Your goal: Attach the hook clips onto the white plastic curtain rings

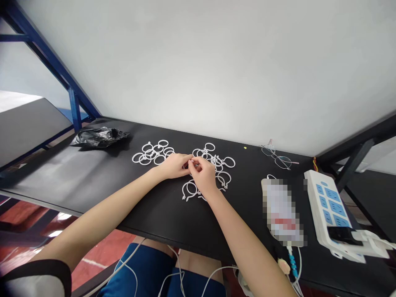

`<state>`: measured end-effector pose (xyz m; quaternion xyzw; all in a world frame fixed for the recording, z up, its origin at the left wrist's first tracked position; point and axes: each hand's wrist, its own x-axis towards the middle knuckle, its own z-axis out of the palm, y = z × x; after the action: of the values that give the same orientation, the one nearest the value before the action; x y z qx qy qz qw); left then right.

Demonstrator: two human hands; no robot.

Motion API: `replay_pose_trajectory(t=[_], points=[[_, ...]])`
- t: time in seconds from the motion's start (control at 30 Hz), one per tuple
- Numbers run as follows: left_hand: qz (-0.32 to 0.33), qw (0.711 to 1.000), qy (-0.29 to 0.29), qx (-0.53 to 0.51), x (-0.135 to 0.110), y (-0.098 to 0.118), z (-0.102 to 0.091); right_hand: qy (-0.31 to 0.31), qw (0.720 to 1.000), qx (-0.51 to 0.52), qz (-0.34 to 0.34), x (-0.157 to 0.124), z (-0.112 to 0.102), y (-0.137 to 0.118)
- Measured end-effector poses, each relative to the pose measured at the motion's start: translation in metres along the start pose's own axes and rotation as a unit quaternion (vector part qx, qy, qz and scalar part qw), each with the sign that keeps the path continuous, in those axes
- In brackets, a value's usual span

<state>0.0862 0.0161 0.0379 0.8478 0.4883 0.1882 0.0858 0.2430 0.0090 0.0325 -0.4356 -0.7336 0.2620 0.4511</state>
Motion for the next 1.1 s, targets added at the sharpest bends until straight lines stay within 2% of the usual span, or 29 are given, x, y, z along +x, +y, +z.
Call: replay_pose_trajectory(t=[0.53, 0.67, 0.87, 1.1], points=[[-0.003, 1.0, -0.003, 0.028, -0.0001, 0.0015, -0.0005, -0.008, 1.0, -0.009, 0.006, 0.0004, 0.0001, 0.0002], [-0.016, 0.999, 0.002, 0.048, -0.0006, 0.0054, -0.0023, -0.034, 0.999, -0.016, -0.003, -0.0002, 0.0023, -0.0001], [-0.009, 0.999, -0.023, 0.027, -0.0011, 0.0057, -0.0031, -0.051, 0.998, -0.028, 0.001, -0.0013, 0.0039, -0.0014], [-0.003, 1.0, -0.014, 0.016, -0.0008, 0.005, -0.0033, -0.056, 0.998, -0.024, 0.003, -0.002, 0.004, -0.0022]])
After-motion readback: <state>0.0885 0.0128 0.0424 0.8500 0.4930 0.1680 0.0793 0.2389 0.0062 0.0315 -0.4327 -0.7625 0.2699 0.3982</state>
